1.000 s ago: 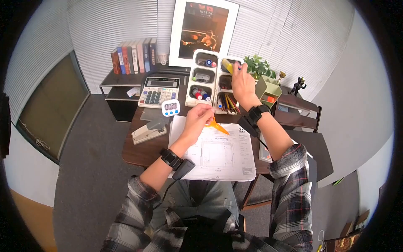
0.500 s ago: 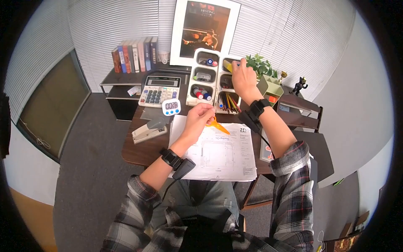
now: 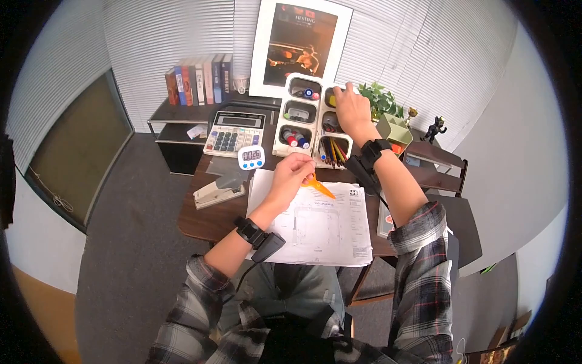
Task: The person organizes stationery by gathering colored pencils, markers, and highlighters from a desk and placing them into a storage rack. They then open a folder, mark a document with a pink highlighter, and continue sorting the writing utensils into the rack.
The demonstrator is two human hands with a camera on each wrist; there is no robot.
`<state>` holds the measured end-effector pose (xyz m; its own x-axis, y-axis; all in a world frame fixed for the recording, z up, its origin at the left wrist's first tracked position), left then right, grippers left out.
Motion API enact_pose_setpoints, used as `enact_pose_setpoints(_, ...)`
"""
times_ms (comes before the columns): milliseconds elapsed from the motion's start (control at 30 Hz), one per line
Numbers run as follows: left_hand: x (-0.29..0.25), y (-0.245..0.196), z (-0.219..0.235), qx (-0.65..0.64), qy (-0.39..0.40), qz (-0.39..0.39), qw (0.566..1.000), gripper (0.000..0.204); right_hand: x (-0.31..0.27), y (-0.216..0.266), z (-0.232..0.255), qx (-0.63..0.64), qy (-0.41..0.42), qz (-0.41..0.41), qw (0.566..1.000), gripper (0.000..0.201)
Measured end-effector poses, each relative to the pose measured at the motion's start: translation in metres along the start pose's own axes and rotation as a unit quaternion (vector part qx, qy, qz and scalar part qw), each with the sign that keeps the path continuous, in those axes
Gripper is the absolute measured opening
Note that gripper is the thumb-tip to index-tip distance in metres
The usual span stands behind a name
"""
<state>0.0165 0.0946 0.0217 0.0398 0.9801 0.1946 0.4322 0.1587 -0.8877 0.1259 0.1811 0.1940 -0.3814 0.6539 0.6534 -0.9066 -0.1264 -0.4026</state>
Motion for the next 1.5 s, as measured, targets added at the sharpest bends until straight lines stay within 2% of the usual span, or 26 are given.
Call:
enact_pose_setpoints(167,0.001,0.001,0.002,0.013,-0.004,-0.001,1.0,0.015,0.002,-0.007,-0.013,0.024,-0.029,0.001,0.999,0.03)
enact_pose_setpoints(233,0.001,0.002,0.002,0.009,-0.005,-0.002,1.0,0.015,-0.001,-0.01,-0.007,0.091,-0.062,-0.029,0.994,0.033)
enact_pose_setpoints(367,0.004,0.005,0.005,0.005,-0.013,-0.002,1.0,0.015,-0.008,-0.014,0.004,0.154,-0.072,-0.047,0.984,0.04)
enact_pose_setpoints(433,0.003,0.006,0.004,0.012,-0.013,0.001,1.0,0.015,-0.011,-0.017,0.014,0.239,-0.098,-0.055,0.965,0.049)
enact_pose_setpoints(567,0.002,0.003,0.004,0.021,-0.014,0.002,1.0,0.015,-0.019,-0.017,0.017,0.252,-0.08,-0.047,0.963,0.051)
enact_pose_setpoints(767,0.003,0.006,0.005,0.033,-0.011,0.01,0.999,0.016,-0.027,-0.019,0.015,0.322,-0.123,-0.045,0.938,0.039)
enact_pose_setpoints(833,0.003,0.006,0.005,0.037,-0.012,0.01,0.999,0.016,-0.029,-0.025,0.008,0.352,-0.112,-0.076,0.926,0.032)
enact_pose_setpoints(933,0.003,0.006,0.005,0.038,-0.014,0.011,0.999,0.017,-0.033,-0.029,0.0,0.312,-0.113,-0.084,0.94,0.028)
enact_pose_setpoints(1167,0.003,0.004,0.009,0.038,-0.035,0.021,0.998,0.017,-0.049,-0.031,0.017,0.316,-0.165,-0.124,0.926,0.025)
enact_pose_setpoints(1233,0.005,0.003,0.011,0.036,-0.033,0.012,0.999,0.018,-0.061,-0.035,0.024,0.329,-0.182,-0.148,0.915,0.025)
enact_pose_setpoints(1300,0.007,0.002,0.011,0.034,-0.03,0.004,0.999,0.018,-0.079,-0.028,0.038,0.425,-0.166,-0.18,0.872,0.02)
enact_pose_setpoints(1333,0.008,-0.001,0.011,0.032,-0.027,-0.011,0.999,0.018,-0.09,-0.015,0.058,0.447,-0.192,-0.148,0.861,0.015)
enact_pose_setpoints(1367,0.007,-0.003,0.01,0.03,-0.023,-0.024,0.999,0.017,-0.101,0.001,0.074,0.499,-0.14,-0.159,0.841,0.013)
enact_pose_setpoints(1400,0.005,-0.008,0.01,0.033,-0.024,-0.034,0.999,0.017,-0.116,0.019,0.08,0.525,-0.095,-0.135,0.835,0.013)
enact_pose_setpoints(1467,0.002,-0.022,0.014,0.024,-0.041,-0.065,0.997,0.018,-0.142,0.053,0.098,0.569,-0.075,-0.049,0.817,0.009)
enact_pose_setpoints(1500,0.0,-0.032,0.02,0.029,-0.058,-0.085,0.994,0.018,-0.152,0.068,0.094,0.579,-0.027,-0.03,0.814,0.009)
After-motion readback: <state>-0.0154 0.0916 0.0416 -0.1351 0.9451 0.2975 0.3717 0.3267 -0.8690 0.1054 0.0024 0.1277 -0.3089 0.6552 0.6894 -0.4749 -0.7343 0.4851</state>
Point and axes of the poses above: each hand's wrist, its own x-axis towards the middle knuckle, its own z-axis out of the back of the hand, y = z × x, the point moved 10 cm from there along x, towards the middle knuckle, and after that the axes turned 8 degrees about -y, right-handed, at the moved point
